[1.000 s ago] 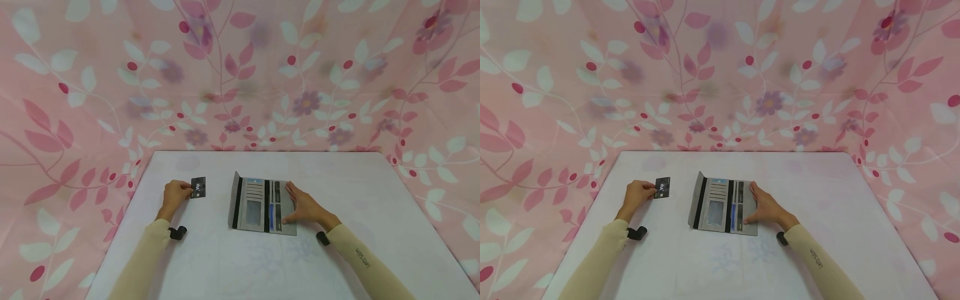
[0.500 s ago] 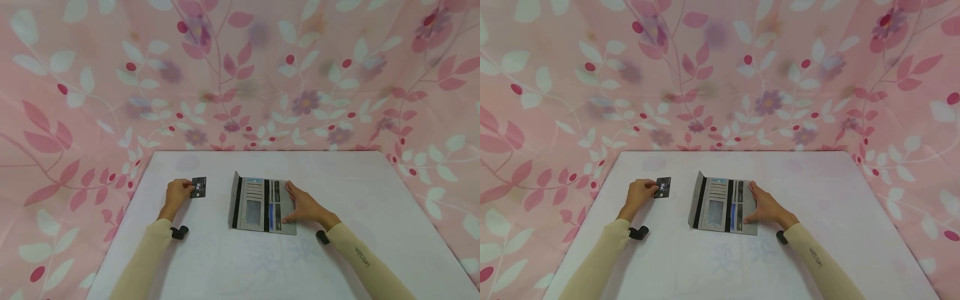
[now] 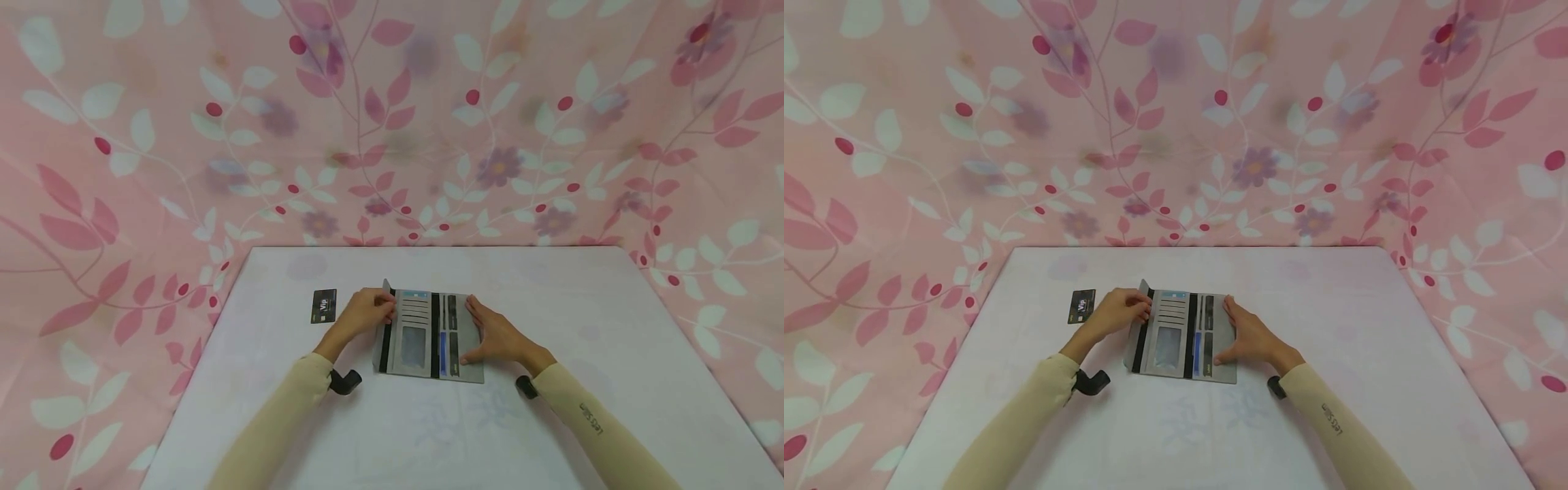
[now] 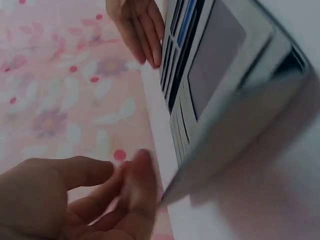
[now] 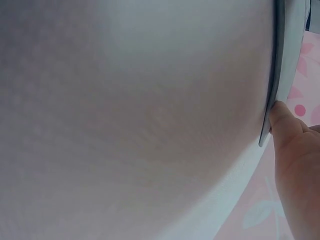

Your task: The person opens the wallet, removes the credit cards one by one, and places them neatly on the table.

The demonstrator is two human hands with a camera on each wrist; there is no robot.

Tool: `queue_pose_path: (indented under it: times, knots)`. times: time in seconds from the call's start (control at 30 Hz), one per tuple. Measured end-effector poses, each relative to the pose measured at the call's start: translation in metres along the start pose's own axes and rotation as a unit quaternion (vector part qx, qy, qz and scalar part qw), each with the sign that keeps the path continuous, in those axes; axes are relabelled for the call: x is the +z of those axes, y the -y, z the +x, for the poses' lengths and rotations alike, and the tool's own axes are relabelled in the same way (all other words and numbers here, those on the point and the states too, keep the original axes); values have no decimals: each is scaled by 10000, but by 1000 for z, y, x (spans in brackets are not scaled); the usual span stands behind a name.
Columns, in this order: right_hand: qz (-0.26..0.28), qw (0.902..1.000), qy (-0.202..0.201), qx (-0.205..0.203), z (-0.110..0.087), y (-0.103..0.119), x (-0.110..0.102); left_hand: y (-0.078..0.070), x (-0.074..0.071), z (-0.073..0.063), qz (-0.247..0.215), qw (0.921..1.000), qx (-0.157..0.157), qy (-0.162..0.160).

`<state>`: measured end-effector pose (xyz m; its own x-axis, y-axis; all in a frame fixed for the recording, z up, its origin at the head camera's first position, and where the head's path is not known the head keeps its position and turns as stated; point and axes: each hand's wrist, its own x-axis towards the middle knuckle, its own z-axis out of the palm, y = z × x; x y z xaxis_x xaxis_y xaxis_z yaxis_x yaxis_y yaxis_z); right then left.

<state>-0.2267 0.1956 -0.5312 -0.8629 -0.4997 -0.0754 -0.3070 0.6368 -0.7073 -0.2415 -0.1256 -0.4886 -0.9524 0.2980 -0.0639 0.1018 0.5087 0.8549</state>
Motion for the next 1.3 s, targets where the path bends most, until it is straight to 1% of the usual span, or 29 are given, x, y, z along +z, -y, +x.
queue_pose_path:
  times: [0.03,0.07,0.1,0.17,0.23,0.27,0.33,0.4,0.43,0.5,0.57,0.6,0.63,0.7,0.77,0.8,0.87,0.93,0.97,1.03,1.07,1.17,1.23,1.3]
  knots:
    - [16,10000,-6,-29,0,0,0,0,5,0,92,9998,-73,169]
    - [41,10000,-4,-58,0,1,1,1,9,0,278,9991,-129,295]
    - [38,10000,-2,-89,1,1,2,2,11,0,487,9979,-204,362]
    - [25,9999,15,-122,2,1,3,4,15,-2,1027,9937,-306,334]
    - [16,9999,45,-115,2,1,3,7,17,-4,1382,9895,-372,215]
    - [2,9999,56,-108,3,1,3,8,17,-5,1461,9883,-397,174]
    - [-22,9999,69,-84,3,1,3,10,17,-4,1476,9881,-420,95]
    - [-71,9999,61,-64,3,1,2,12,18,-2,1330,9901,-451,61]
    - [-93,9999,55,-60,3,1,1,14,18,0,1186,9918,-480,53]
    - [-157,9999,31,-64,2,2,0,17,19,4,703,9955,-634,23]
    - [-214,9998,11,-33,2,2,-1,21,22,7,-8,9967,-814,-42]
    - [-213,9998,12,-44,1,2,-1,24,23,9,-454,9947,-913,-89]
    - [-215,9998,15,-29,1,2,-1,27,25,10,-912,9905,-1013,-149]
    - [-216,9998,34,2,1,1,0,34,29,11,-1720,9778,-1161,-289]
    - [-168,9998,69,-7,1,0,0,41,32,11,-2221,9666,-1213,-406]
    - [-133,9999,88,-5,1,0,1,44,34,11,-2262,9660,-1165,-450]
    - [-87,9999,109,-11,2,-2,2,47,37,10,-1799,9775,-946,-571]
    - [-25,9999,120,-32,2,-2,2,48,38,10,-1084,9892,-670,-719]
    - [-14,9999,113,-43,2,-2,2,48,39,10,-720,9928,-525,-801]
    - [6,9999,111,-63,2,-2,1,45,39,10,-127,9946,-360,-964]
    - [7,9999,109,-63,2,-1,0,44,39,10,-26,9947,-306,-984]
    - [-18,9999,101,-62,1,-1,-1,36,38,11,190,9949,-313,-943]
    - [-42,9999,86,-54,2,-2,-2,31,37,11,314,9950,-380,-871]
    - [-59,9999,66,-68,2,-3,-1,27,37,11,281,9952,-495,-795]
